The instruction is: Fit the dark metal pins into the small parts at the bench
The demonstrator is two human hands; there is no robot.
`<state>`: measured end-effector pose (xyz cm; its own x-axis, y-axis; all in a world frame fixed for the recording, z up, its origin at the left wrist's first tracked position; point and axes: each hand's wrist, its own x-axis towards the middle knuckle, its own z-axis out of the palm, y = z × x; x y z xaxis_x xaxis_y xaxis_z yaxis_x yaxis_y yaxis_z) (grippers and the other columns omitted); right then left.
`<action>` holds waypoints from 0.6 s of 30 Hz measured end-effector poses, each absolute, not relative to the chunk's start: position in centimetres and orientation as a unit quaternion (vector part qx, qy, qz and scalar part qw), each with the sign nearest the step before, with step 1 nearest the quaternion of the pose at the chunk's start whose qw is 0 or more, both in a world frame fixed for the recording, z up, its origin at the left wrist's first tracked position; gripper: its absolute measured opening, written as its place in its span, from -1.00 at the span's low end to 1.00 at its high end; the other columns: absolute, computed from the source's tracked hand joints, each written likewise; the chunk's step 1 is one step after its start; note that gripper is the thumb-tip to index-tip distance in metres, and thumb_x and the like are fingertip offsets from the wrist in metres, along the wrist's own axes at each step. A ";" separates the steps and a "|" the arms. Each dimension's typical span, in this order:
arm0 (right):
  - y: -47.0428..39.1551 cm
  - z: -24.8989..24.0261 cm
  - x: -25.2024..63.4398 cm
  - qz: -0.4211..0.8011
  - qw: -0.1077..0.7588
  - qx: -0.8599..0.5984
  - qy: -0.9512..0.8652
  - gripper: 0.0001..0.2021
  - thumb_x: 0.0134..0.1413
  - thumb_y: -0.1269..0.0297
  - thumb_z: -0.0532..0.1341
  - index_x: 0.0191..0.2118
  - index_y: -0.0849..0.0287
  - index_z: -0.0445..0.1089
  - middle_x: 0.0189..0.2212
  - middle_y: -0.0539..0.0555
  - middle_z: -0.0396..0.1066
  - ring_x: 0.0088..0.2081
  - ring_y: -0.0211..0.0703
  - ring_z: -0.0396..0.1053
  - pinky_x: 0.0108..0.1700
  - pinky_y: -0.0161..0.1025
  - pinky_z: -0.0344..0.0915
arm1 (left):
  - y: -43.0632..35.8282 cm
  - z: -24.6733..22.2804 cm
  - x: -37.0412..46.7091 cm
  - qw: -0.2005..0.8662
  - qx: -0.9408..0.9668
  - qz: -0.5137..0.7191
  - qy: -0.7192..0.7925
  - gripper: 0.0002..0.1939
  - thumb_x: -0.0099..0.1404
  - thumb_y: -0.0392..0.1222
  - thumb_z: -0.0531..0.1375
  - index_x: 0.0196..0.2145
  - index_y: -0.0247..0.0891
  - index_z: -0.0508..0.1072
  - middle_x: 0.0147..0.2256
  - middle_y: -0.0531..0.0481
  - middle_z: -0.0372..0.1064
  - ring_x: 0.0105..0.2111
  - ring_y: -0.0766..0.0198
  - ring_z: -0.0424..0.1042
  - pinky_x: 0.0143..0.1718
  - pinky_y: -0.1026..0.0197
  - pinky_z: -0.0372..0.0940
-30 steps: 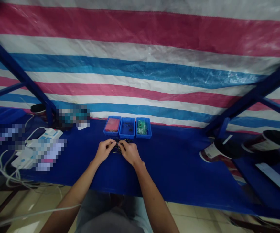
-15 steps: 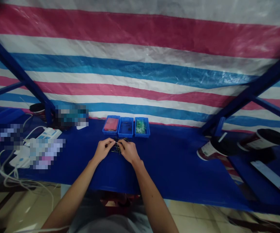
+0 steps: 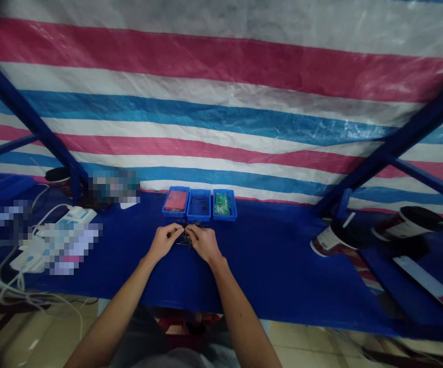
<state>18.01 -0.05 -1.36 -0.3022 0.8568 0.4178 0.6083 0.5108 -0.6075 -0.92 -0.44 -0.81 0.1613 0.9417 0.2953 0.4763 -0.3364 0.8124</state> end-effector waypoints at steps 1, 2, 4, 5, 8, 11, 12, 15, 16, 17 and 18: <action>-0.1 -1.4 18.0 0.172 0.367 -0.463 -0.789 -0.76 0.37 0.20 0.10 -0.08 0.04 0.51 -0.32 0.01 0.59 -0.42 -0.23 0.49 -0.33 -0.37 0.23 | -0.4 -0.8 -0.9 0.284 0.708 0.408 0.501 -0.59 0.39 0.07 0.10 -0.32 -0.32 0.57 -0.64 0.15 0.11 -0.58 0.39 0.06 -0.46 0.33 0.04; -0.1 -1.3 18.0 0.173 0.368 -0.461 -0.789 -0.76 0.37 0.20 0.10 -0.08 0.04 0.51 -0.32 0.01 0.59 -0.41 -0.23 0.50 -0.32 -0.37 0.23 | -0.4 -0.8 -0.9 0.285 0.709 0.406 0.501 -0.60 0.39 0.06 0.10 -0.31 -0.32 0.57 -0.63 0.15 0.12 -0.58 0.39 0.07 -0.45 0.33 0.05; -0.1 -1.2 18.0 0.176 0.365 -0.460 -0.790 -0.76 0.37 0.20 0.09 -0.09 0.04 0.51 -0.33 0.01 0.59 -0.41 -0.23 0.50 -0.32 -0.37 0.23 | -0.5 -0.7 -0.9 0.285 0.711 0.402 0.502 -0.61 0.39 0.05 0.11 -0.30 -0.31 0.57 -0.62 0.15 0.13 -0.57 0.39 0.09 -0.45 0.33 0.05; -0.1 -1.2 18.0 0.176 0.362 -0.460 -0.791 -0.76 0.37 0.20 0.09 -0.08 0.05 0.51 -0.33 0.01 0.59 -0.42 -0.23 0.50 -0.33 -0.37 0.23 | -0.5 -0.7 -0.9 0.285 0.712 0.400 0.502 -0.61 0.39 0.05 0.10 -0.30 -0.31 0.57 -0.62 0.15 0.13 -0.57 0.39 0.09 -0.45 0.33 0.04; -0.1 -1.1 18.0 0.172 0.361 -0.462 -0.792 -0.76 0.37 0.19 0.10 -0.08 0.05 0.50 -0.32 0.01 0.59 -0.43 -0.22 0.49 -0.33 -0.36 0.22 | -0.6 -0.5 -0.9 0.283 0.714 0.397 0.502 -0.61 0.39 0.05 0.10 -0.31 -0.30 0.57 -0.63 0.15 0.13 -0.58 0.39 0.09 -0.46 0.32 0.04; -0.1 -1.1 18.0 0.169 0.360 -0.464 -0.791 -0.76 0.36 0.19 0.10 -0.09 0.05 0.51 -0.33 0.01 0.59 -0.43 -0.22 0.49 -0.34 -0.37 0.21 | -0.6 -0.4 -0.9 0.283 0.714 0.399 0.500 -0.62 0.40 0.05 0.10 -0.31 -0.30 0.56 -0.63 0.15 0.13 -0.58 0.39 0.09 -0.45 0.32 0.04; -0.1 -1.1 18.0 0.170 0.359 -0.465 -0.791 -0.76 0.36 0.18 0.09 -0.09 0.05 0.51 -0.34 0.01 0.59 -0.42 -0.22 0.49 -0.34 -0.37 0.21 | -0.6 -0.4 -0.9 0.283 0.714 0.399 0.500 -0.62 0.39 0.04 0.11 -0.31 -0.30 0.57 -0.62 0.15 0.13 -0.58 0.39 0.09 -0.45 0.32 0.04; -0.2 -1.1 18.0 0.171 0.359 -0.468 -0.789 -0.75 0.36 0.18 0.10 -0.09 0.06 0.51 -0.35 0.02 0.58 -0.44 -0.23 0.48 -0.35 -0.37 0.21 | -0.6 -0.3 -0.9 0.282 0.714 0.398 0.502 -0.62 0.40 0.05 0.10 -0.30 -0.30 0.57 -0.63 0.15 0.13 -0.58 0.40 0.09 -0.45 0.32 0.04; -0.2 -1.1 18.0 0.171 0.359 -0.469 -0.788 -0.75 0.35 0.17 0.11 -0.08 0.07 0.51 -0.35 0.02 0.58 -0.44 -0.23 0.47 -0.35 -0.37 0.21 | -0.6 -0.3 -0.9 0.282 0.715 0.397 0.502 -0.61 0.40 0.05 0.10 -0.30 -0.30 0.57 -0.63 0.15 0.12 -0.58 0.40 0.09 -0.45 0.32 0.04; -0.2 -1.1 18.0 0.172 0.360 -0.472 -0.786 -0.75 0.35 0.17 0.12 -0.06 0.08 0.51 -0.36 0.02 0.58 -0.45 -0.23 0.47 -0.36 -0.37 0.20 | -0.6 -0.3 -0.9 0.282 0.715 0.396 0.502 -0.61 0.40 0.05 0.10 -0.30 -0.30 0.57 -0.63 0.15 0.12 -0.58 0.40 0.09 -0.45 0.32 0.04; -0.2 -1.1 17.9 0.171 0.361 -0.474 -0.784 -0.75 0.34 0.16 0.12 -0.05 0.09 0.50 -0.38 0.02 0.57 -0.46 -0.24 0.46 -0.37 -0.37 0.19 | -0.6 -0.3 -0.9 0.283 0.715 0.396 0.502 -0.60 0.40 0.06 0.09 -0.30 -0.30 0.56 -0.63 0.15 0.11 -0.58 0.40 0.09 -0.45 0.32 0.04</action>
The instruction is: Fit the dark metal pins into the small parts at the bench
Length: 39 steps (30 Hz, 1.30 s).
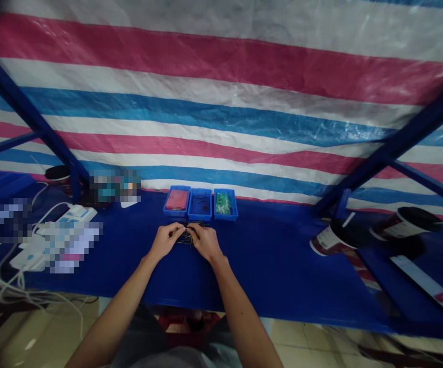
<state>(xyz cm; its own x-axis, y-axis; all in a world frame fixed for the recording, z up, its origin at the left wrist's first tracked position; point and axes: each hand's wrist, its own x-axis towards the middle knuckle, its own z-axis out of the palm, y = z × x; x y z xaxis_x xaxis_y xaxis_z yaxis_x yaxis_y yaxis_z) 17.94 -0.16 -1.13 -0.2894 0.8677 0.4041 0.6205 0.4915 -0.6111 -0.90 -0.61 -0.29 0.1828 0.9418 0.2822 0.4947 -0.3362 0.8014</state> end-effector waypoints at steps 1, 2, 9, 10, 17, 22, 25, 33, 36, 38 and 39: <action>-0.2 -1.2 17.9 0.171 0.362 -0.476 -0.783 -0.75 0.34 0.16 0.13 -0.05 0.10 0.50 -0.40 0.02 0.57 -0.46 -0.24 0.46 -0.38 -0.37 0.18 | -0.6 -0.3 -0.9 0.283 0.716 0.394 0.502 -0.60 0.40 0.06 0.09 -0.30 -0.30 0.56 -0.63 0.15 0.11 -0.58 0.39 0.09 -0.45 0.32 0.04; -0.2 -1.2 17.9 0.170 0.363 -0.477 -0.782 -0.75 0.34 0.17 0.13 -0.06 0.11 0.50 -0.41 0.01 0.56 -0.46 -0.25 0.45 -0.39 -0.38 0.18 | -0.6 -0.4 -0.9 0.283 0.717 0.394 0.501 -0.59 0.40 0.07 0.08 -0.30 -0.30 0.56 -0.62 0.15 0.12 -0.58 0.39 0.09 -0.45 0.32 0.04; -0.2 -1.0 18.0 0.180 0.360 -0.465 -0.788 -0.74 0.37 0.17 0.09 -0.11 0.08 0.51 -0.38 0.02 0.56 -0.41 -0.22 0.47 -0.35 -0.37 0.21 | -0.5 -0.6 -0.9 0.278 0.718 0.392 0.503 -0.55 0.40 0.11 0.07 -0.30 -0.30 0.56 -0.62 0.13 0.16 -0.58 0.38 0.10 -0.44 0.32 0.06; -0.2 -0.9 18.0 0.183 0.359 -0.464 -0.789 -0.74 0.37 0.16 0.08 -0.11 0.07 0.51 -0.37 0.02 0.57 -0.41 -0.22 0.48 -0.33 -0.37 0.22 | -0.5 -0.6 -0.9 0.277 0.717 0.394 0.504 -0.55 0.40 0.11 0.07 -0.30 -0.31 0.56 -0.62 0.12 0.17 -0.58 0.38 0.10 -0.44 0.32 0.06; -0.2 -0.9 17.9 0.181 0.352 -0.469 -0.790 -0.74 0.37 0.15 0.09 -0.09 0.07 0.50 -0.41 0.01 0.54 -0.45 -0.23 0.45 -0.36 -0.36 0.19 | -0.6 -0.3 -0.9 0.280 0.714 0.395 0.506 -0.58 0.40 0.07 0.08 -0.32 -0.32 0.57 -0.63 0.13 0.16 -0.58 0.39 0.10 -0.45 0.32 0.04; -0.2 -0.9 17.9 0.177 0.354 -0.479 -0.783 -0.77 0.32 0.15 0.15 -0.06 0.10 0.49 -0.51 -0.04 0.48 -0.52 -0.27 0.39 -0.43 -0.37 0.12 | -0.6 -0.3 -0.9 0.284 0.710 0.397 0.507 -0.60 0.39 0.05 0.10 -0.32 -0.32 0.56 -0.63 0.14 0.15 -0.58 0.40 0.09 -0.45 0.32 0.04; -0.2 -0.9 18.0 0.176 0.356 -0.476 -0.785 -0.77 0.34 0.16 0.13 -0.14 0.12 0.50 -0.50 -0.02 0.49 -0.51 -0.27 0.40 -0.43 -0.37 0.12 | -0.6 -0.3 -0.9 0.282 0.710 0.399 0.507 -0.62 0.39 0.03 0.11 -0.32 -0.32 0.56 -0.63 0.14 0.15 -0.58 0.40 0.11 -0.45 0.33 0.04; -0.3 -0.7 18.0 0.180 0.330 -0.469 -0.799 -0.74 0.39 0.18 0.06 -0.20 0.08 0.49 -0.45 0.00 0.52 -0.45 -0.22 0.45 -0.36 -0.36 0.15 | -0.5 -0.6 -0.9 0.287 0.711 0.400 0.503 -0.61 0.39 0.05 0.09 -0.34 -0.31 0.54 -0.61 0.13 0.19 -0.57 0.39 0.11 -0.44 0.33 0.06; -0.4 -0.5 18.0 0.180 0.331 -0.476 -0.795 -0.76 0.38 0.16 0.07 -0.13 0.08 0.47 -0.49 -0.01 0.49 -0.47 -0.21 0.44 -0.37 -0.36 0.16 | -0.5 -0.6 -0.9 0.289 0.706 0.403 0.505 -0.59 0.39 0.06 0.08 -0.37 -0.31 0.52 -0.61 0.12 0.20 -0.57 0.38 0.11 -0.45 0.33 0.05; -0.4 -0.5 17.9 0.183 0.341 -0.478 -0.789 -0.76 0.35 0.15 0.10 -0.06 0.09 0.46 -0.53 -0.03 0.47 -0.49 -0.22 0.43 -0.39 -0.36 0.16 | -0.5 -0.5 -1.0 0.290 0.705 0.404 0.506 -0.59 0.39 0.06 0.08 -0.38 -0.31 0.52 -0.61 0.12 0.19 -0.58 0.38 0.11 -0.45 0.33 0.04; -0.4 -0.4 17.9 0.185 0.345 -0.477 -0.787 -0.76 0.35 0.15 0.11 -0.05 0.09 0.46 -0.53 -0.03 0.47 -0.50 -0.22 0.42 -0.40 -0.36 0.16 | -0.5 -0.5 -1.0 0.290 0.705 0.404 0.506 -0.59 0.39 0.06 0.08 -0.38 -0.31 0.52 -0.61 0.12 0.19 -0.58 0.38 0.11 -0.45 0.33 0.04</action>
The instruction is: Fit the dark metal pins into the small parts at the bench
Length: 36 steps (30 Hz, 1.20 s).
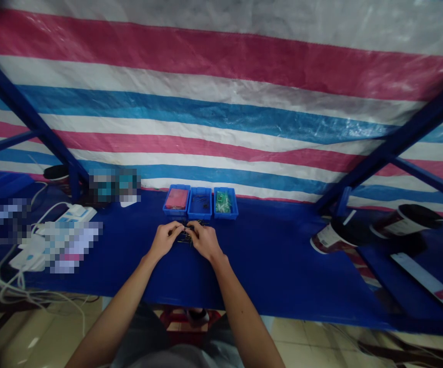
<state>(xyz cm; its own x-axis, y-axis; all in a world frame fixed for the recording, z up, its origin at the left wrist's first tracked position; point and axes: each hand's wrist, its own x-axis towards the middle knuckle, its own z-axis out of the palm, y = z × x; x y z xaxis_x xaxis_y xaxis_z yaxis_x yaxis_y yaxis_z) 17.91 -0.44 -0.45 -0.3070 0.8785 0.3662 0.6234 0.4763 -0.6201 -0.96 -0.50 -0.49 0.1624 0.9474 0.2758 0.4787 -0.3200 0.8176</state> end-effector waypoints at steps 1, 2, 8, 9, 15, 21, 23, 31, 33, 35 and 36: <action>-0.5 -0.4 17.9 0.187 0.348 -0.475 -0.786 -0.76 0.35 0.15 0.11 -0.06 0.09 0.47 -0.53 -0.03 0.47 -0.50 -0.23 0.42 -0.40 -0.37 0.17 | -0.5 -0.5 -1.0 0.291 0.705 0.403 0.505 -0.60 0.39 0.05 0.09 -0.37 -0.31 0.52 -0.61 0.12 0.19 -0.57 0.38 0.11 -0.45 0.33 0.05; -0.5 -0.4 17.9 0.188 0.352 -0.473 -0.785 -0.76 0.35 0.16 0.10 -0.08 0.08 0.48 -0.51 -0.03 0.49 -0.50 -0.24 0.42 -0.40 -0.37 0.17 | -0.5 -0.4 -1.0 0.290 0.706 0.403 0.505 -0.60 0.38 0.05 0.09 -0.36 -0.31 0.53 -0.61 0.12 0.19 -0.57 0.38 0.11 -0.45 0.33 0.05; -0.4 -0.6 17.8 0.195 0.383 -0.460 -0.777 -0.75 0.34 0.17 0.10 -0.10 0.08 0.52 -0.35 0.03 0.56 -0.41 -0.22 0.46 -0.32 -0.36 0.27 | -0.5 -0.4 -0.9 0.295 0.714 0.394 0.497 -0.65 0.37 0.02 0.13 -0.27 -0.31 0.57 -0.63 0.15 0.13 -0.58 0.39 0.09 -0.46 0.33 0.04; -0.3 -0.5 17.8 0.197 0.386 -0.458 -0.776 -0.75 0.34 0.17 0.11 -0.09 0.08 0.52 -0.33 0.04 0.56 -0.39 -0.21 0.47 -0.31 -0.35 0.29 | -0.6 -0.4 -0.9 0.297 0.716 0.393 0.495 -0.65 0.38 0.01 0.12 -0.27 -0.31 0.56 -0.64 0.15 0.13 -0.58 0.39 0.08 -0.46 0.33 0.04; -0.5 0.0 17.9 0.188 0.394 -0.444 -0.783 -0.74 0.36 0.18 0.09 -0.10 0.08 0.52 -0.27 0.09 0.53 -0.28 -0.17 0.48 -0.24 -0.32 0.34 | -0.7 -0.2 -0.9 0.298 0.722 0.389 0.489 -0.62 0.39 0.04 0.10 -0.27 -0.32 0.56 -0.62 0.13 0.17 -0.58 0.39 0.09 -0.47 0.32 0.04; -0.5 0.0 18.0 0.178 0.384 -0.436 -0.794 -0.74 0.38 0.18 0.08 -0.03 0.05 0.50 -0.19 0.09 0.48 -0.19 -0.18 0.47 -0.13 -0.33 0.34 | -0.6 -0.4 -1.1 0.300 0.730 0.381 0.482 -0.60 0.41 0.03 0.08 -0.27 -0.33 0.57 -0.60 0.10 0.23 -0.59 0.39 0.09 -0.48 0.31 0.03; -0.5 -0.1 18.0 0.174 0.376 -0.428 -0.803 -0.74 0.40 0.22 0.06 -0.06 0.05 0.50 -0.18 0.08 0.48 -0.17 -0.20 0.47 -0.10 -0.33 0.33 | -0.6 -0.5 -1.1 0.298 0.732 0.380 0.481 -0.61 0.41 0.02 0.08 -0.28 -0.33 0.57 -0.60 0.10 0.22 -0.59 0.39 0.09 -0.48 0.31 0.03; -0.5 0.2 18.0 0.145 0.331 -0.429 -0.828 -0.75 0.40 0.32 0.02 -0.08 0.07 0.45 -0.21 0.08 0.48 -0.19 -0.21 0.46 -0.14 -0.34 0.27 | -0.6 -0.4 -1.0 0.291 0.735 0.381 0.479 -0.62 0.40 -0.01 0.09 -0.29 -0.34 0.59 -0.57 0.07 0.28 -0.58 0.38 0.13 -0.47 0.32 0.06; -0.5 0.2 18.0 0.140 0.323 -0.431 -0.831 -0.76 0.40 0.33 0.01 -0.08 0.08 0.43 -0.21 0.08 0.48 -0.18 -0.20 0.45 -0.15 -0.34 0.25 | -0.6 -0.4 -1.0 0.289 0.736 0.382 0.478 -0.62 0.40 -0.02 0.09 -0.29 -0.34 0.59 -0.57 0.06 0.29 -0.58 0.38 0.14 -0.46 0.32 0.06; -0.5 0.1 17.9 0.137 0.313 -0.435 -0.833 -0.77 0.40 0.34 0.00 -0.11 0.09 0.41 -0.22 0.07 0.47 -0.19 -0.20 0.44 -0.17 -0.34 0.22 | -0.6 -0.4 -1.0 0.288 0.737 0.383 0.477 -0.62 0.40 -0.02 0.09 -0.29 -0.34 0.59 -0.57 0.06 0.30 -0.57 0.37 0.14 -0.46 0.32 0.07; -0.5 0.1 17.9 0.135 0.309 -0.438 -0.834 -0.78 0.40 0.35 0.00 -0.13 0.09 0.40 -0.23 0.07 0.47 -0.20 -0.20 0.44 -0.19 -0.34 0.21 | -0.6 -0.5 -1.0 0.288 0.737 0.383 0.477 -0.62 0.40 -0.02 0.09 -0.29 -0.35 0.59 -0.56 0.05 0.31 -0.57 0.37 0.14 -0.46 0.32 0.07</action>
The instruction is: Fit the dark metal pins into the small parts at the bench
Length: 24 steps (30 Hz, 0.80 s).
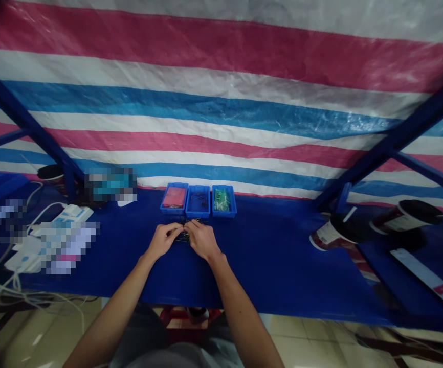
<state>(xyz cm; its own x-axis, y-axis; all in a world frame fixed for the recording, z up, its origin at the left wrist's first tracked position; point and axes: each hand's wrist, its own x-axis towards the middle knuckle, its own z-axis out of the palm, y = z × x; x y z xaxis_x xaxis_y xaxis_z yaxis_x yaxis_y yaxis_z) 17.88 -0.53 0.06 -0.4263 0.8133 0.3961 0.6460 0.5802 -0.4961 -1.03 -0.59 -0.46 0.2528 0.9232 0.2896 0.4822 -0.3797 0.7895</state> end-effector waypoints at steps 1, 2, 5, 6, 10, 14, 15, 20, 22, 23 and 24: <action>-0.5 0.0 17.8 0.134 0.305 -0.441 -0.833 -0.79 0.40 0.35 0.00 -0.15 0.10 0.38 -0.24 0.06 0.46 -0.23 -0.20 0.44 -0.21 -0.34 0.19 | -0.6 -0.5 -1.0 0.288 0.738 0.383 0.475 -0.61 0.40 -0.01 0.09 -0.29 -0.35 0.59 -0.56 0.05 0.31 -0.57 0.37 0.13 -0.47 0.33 0.07; -0.5 -0.1 17.8 0.134 0.303 -0.444 -0.832 -0.80 0.40 0.34 0.00 -0.16 0.10 0.37 -0.26 0.05 0.46 -0.25 -0.21 0.43 -0.23 -0.34 0.17 | -0.6 -0.5 -1.0 0.287 0.738 0.384 0.474 -0.61 0.40 -0.01 0.09 -0.29 -0.35 0.59 -0.56 0.05 0.32 -0.57 0.37 0.13 -0.47 0.33 0.07; -0.5 -0.5 17.6 0.136 0.298 -0.456 -0.828 -0.79 0.42 0.31 -0.02 -0.23 0.11 0.33 -0.32 0.03 0.45 -0.33 -0.22 0.41 -0.28 -0.33 0.12 | -0.6 -0.6 -1.0 0.285 0.738 0.390 0.471 -0.60 0.40 0.00 0.09 -0.30 -0.37 0.59 -0.56 0.06 0.30 -0.57 0.39 0.12 -0.47 0.34 0.06; -0.5 -0.6 17.5 0.135 0.295 -0.461 -0.826 -0.77 0.42 0.29 -0.02 -0.26 0.12 0.31 -0.35 0.02 0.45 -0.36 -0.22 0.40 -0.30 -0.33 0.10 | -0.6 -0.6 -1.0 0.285 0.738 0.392 0.470 -0.60 0.40 0.00 0.10 -0.30 -0.37 0.59 -0.57 0.06 0.29 -0.58 0.39 0.12 -0.47 0.34 0.05; -0.5 -0.7 17.4 0.125 0.283 -0.478 -0.822 -0.67 0.44 0.23 -0.04 -0.38 0.13 0.27 -0.48 0.01 0.40 -0.46 -0.23 0.35 -0.35 -0.31 0.05 | -0.6 -0.6 -1.0 0.287 0.739 0.390 0.468 -0.60 0.40 0.00 0.10 -0.31 -0.36 0.59 -0.59 0.08 0.26 -0.59 0.40 0.09 -0.48 0.34 0.03; -0.5 -0.4 17.7 0.140 0.303 -0.467 -0.818 -0.64 0.45 0.18 -0.05 -0.36 0.14 0.34 -0.46 0.03 0.42 -0.43 -0.22 0.38 -0.34 -0.32 0.10 | -0.6 -0.4 -1.0 0.289 0.738 0.389 0.470 -0.62 0.40 -0.01 0.10 -0.32 -0.35 0.58 -0.60 0.10 0.23 -0.59 0.40 0.09 -0.48 0.34 0.02; -0.5 -0.2 17.8 0.147 0.316 -0.460 -0.817 -0.68 0.44 0.18 -0.02 -0.30 0.13 0.37 -0.41 0.04 0.45 -0.40 -0.21 0.40 -0.32 -0.32 0.13 | -0.6 -0.4 -1.0 0.288 0.737 0.389 0.472 -0.62 0.40 -0.01 0.10 -0.33 -0.35 0.57 -0.60 0.10 0.22 -0.59 0.41 0.09 -0.48 0.34 0.02; -0.7 0.4 18.0 0.167 0.368 -0.434 -0.805 -0.82 0.36 0.22 0.10 -0.04 0.10 0.39 -0.26 0.06 0.44 -0.31 -0.19 0.41 -0.26 -0.31 0.24 | -0.6 -0.5 -1.1 0.286 0.728 0.397 0.480 -0.60 0.40 0.02 0.10 -0.33 -0.35 0.56 -0.58 0.10 0.25 -0.57 0.40 0.12 -0.46 0.34 0.05; -0.7 0.4 18.0 0.171 0.386 -0.429 -0.799 -0.83 0.36 0.26 0.09 -0.11 0.10 0.41 -0.24 0.08 0.44 -0.28 -0.19 0.42 -0.23 -0.31 0.27 | -0.6 -0.5 -1.1 0.284 0.728 0.396 0.482 -0.58 0.40 0.04 0.09 -0.33 -0.35 0.56 -0.58 0.09 0.25 -0.58 0.39 0.12 -0.46 0.34 0.05; -0.7 0.4 17.9 0.174 0.394 -0.425 -0.796 -0.83 0.36 0.27 0.08 -0.15 0.10 0.42 -0.23 0.08 0.44 -0.26 -0.19 0.43 -0.20 -0.31 0.29 | -0.6 -0.5 -1.1 0.282 0.729 0.395 0.483 -0.58 0.41 0.04 0.08 -0.33 -0.35 0.56 -0.58 0.09 0.26 -0.58 0.39 0.11 -0.46 0.34 0.05; -0.6 0.3 17.9 0.177 0.400 -0.422 -0.794 -0.82 0.37 0.28 0.08 -0.17 0.10 0.43 -0.22 0.08 0.44 -0.24 -0.18 0.43 -0.18 -0.30 0.30 | -0.6 -0.5 -1.1 0.281 0.729 0.394 0.484 -0.57 0.41 0.05 0.08 -0.33 -0.35 0.56 -0.57 0.08 0.26 -0.58 0.39 0.11 -0.46 0.34 0.05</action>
<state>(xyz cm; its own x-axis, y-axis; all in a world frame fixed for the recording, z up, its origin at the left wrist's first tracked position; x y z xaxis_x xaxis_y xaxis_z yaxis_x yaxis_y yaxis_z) 17.91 -0.62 0.33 -0.3239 0.8120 0.4856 0.5281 0.5810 -0.6193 -1.11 -0.60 -0.49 0.2211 0.9270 0.3030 0.4831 -0.3740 0.7917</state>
